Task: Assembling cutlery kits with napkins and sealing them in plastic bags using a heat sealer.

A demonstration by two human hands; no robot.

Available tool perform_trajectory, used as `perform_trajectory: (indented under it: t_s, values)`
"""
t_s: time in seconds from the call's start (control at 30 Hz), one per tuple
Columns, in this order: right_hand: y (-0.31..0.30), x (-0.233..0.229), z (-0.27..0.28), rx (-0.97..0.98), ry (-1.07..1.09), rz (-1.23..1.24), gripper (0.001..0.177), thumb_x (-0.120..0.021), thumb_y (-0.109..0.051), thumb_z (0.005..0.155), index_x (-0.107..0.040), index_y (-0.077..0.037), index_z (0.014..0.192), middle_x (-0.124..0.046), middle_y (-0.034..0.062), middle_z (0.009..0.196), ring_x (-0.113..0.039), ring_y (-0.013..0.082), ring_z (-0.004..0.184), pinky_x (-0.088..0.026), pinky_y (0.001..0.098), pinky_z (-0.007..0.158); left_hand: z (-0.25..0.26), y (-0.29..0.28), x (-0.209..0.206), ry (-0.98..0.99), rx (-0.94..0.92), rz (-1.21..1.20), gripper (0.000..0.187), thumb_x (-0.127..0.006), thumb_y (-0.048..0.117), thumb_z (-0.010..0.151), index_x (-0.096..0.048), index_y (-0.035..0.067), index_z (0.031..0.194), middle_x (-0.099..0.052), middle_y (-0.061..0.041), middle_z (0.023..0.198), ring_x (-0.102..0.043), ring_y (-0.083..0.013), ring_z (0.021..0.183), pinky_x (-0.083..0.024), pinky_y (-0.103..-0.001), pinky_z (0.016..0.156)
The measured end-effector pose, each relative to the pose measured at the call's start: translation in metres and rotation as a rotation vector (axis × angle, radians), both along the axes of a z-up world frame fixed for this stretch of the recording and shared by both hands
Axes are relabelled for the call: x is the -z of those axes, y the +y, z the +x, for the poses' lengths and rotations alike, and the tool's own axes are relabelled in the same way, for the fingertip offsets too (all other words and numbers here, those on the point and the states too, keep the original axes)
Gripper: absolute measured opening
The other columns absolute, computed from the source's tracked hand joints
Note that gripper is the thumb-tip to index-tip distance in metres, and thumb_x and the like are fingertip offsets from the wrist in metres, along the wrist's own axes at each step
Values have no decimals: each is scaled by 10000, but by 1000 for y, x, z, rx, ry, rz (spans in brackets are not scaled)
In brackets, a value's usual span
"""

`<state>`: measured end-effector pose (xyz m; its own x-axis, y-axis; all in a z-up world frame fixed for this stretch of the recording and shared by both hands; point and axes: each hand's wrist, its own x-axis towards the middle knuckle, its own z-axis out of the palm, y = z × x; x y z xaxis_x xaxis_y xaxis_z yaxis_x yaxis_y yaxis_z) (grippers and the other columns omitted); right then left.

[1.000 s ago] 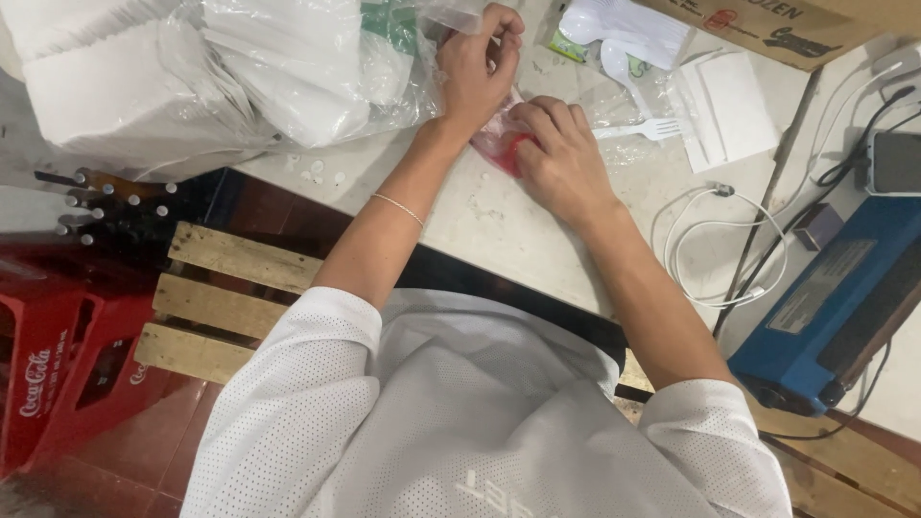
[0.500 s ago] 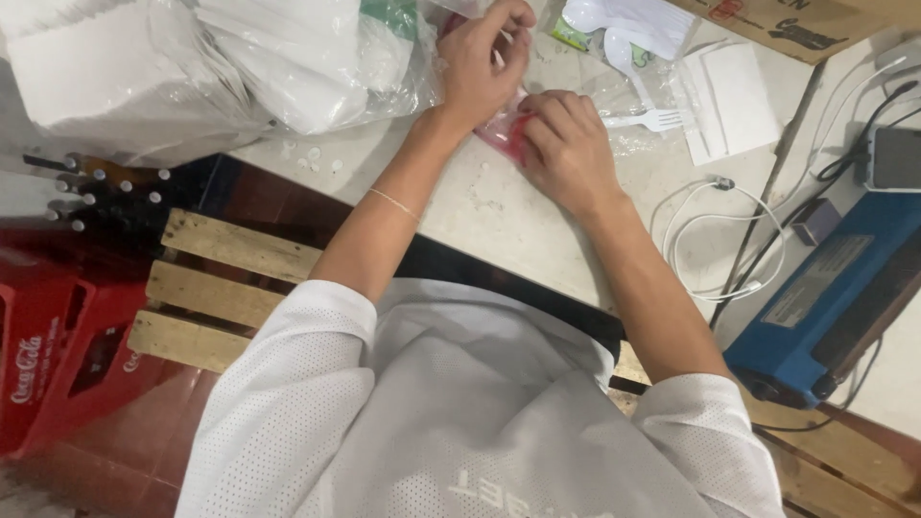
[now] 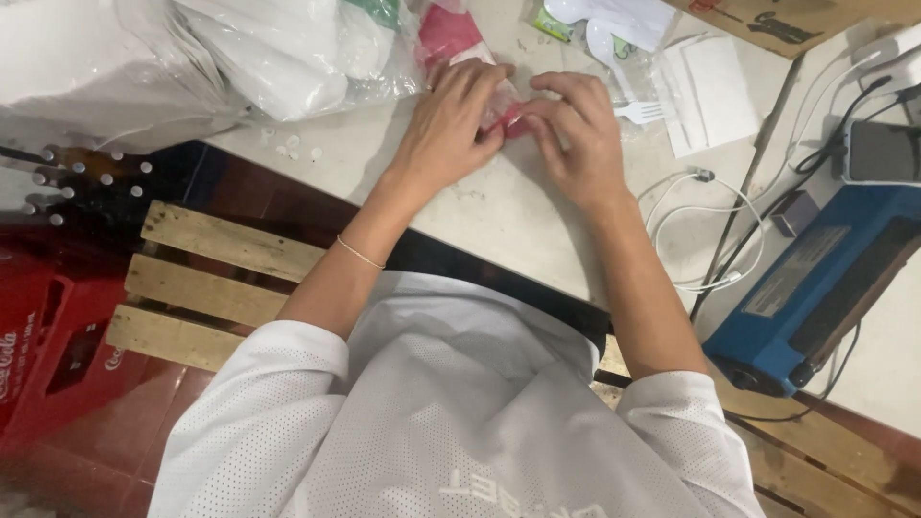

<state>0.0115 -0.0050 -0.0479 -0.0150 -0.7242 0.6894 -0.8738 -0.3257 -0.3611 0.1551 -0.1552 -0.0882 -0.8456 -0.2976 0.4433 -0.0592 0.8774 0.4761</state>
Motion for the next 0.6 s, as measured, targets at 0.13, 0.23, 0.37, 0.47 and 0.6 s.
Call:
perform_trajectory:
  t_s: [0.13, 0.23, 0.37, 0.47, 0.6]
  values:
    - [7, -5, -1, 73, -305, -281, 249, -413, -130, 1147, -545, 41, 1023, -660, 241, 985, -672, 377, 948, -540, 440, 861, 1, 2, -3, 2, -42, -13, 431, -667, -17, 886, -542, 46, 1293, -646, -145, 1212, -613, -311, 1199, -275, -575, 1200]
    - [5, -10, -11, 172, -586, -544, 163, -510, -201, 1135, -523, -46, 1089, -600, 149, 892, -625, 245, 709, -490, 309, 556, 3, 4, -4, 38, -47, -10, 435, -667, -54, 902, -541, 19, 1313, -646, -167, 1247, -601, -335, 1222, -314, -576, 1197]
    - [15, 5, -45, 206, -816, -635, 146, -642, -193, 1091, -582, -74, 1151, -481, 71, 838, -501, 181, 643, -487, 347, 559, -2, 11, -11, 80, 43, 78, 537, -759, 145, 924, -502, 96, 1393, -628, -129, 1372, -554, -308, 1349, -220, -596, 1244]
    - [20, 16, -62, 190, -1088, -476, 100, -668, -123, 1079, -572, -99, 1096, -511, 96, 740, -401, 151, 522, -314, 302, 435, -8, 35, -40, 159, 243, 302, 669, -682, 87, 878, -418, 117, 1492, -557, -168, 1480, -483, -365, 1443, -211, -629, 1298]
    - [20, 7, -48, 194, -977, -287, 289, -779, -271, 1026, -578, -106, 1153, -555, 37, 674, -447, 122, 488, -305, 258, 421, -48, 49, -65, 53, 381, 791, 880, -591, 726, 914, -320, 184, 1551, -416, -111, 1640, -472, -306, 1511, -436, -391, 897]
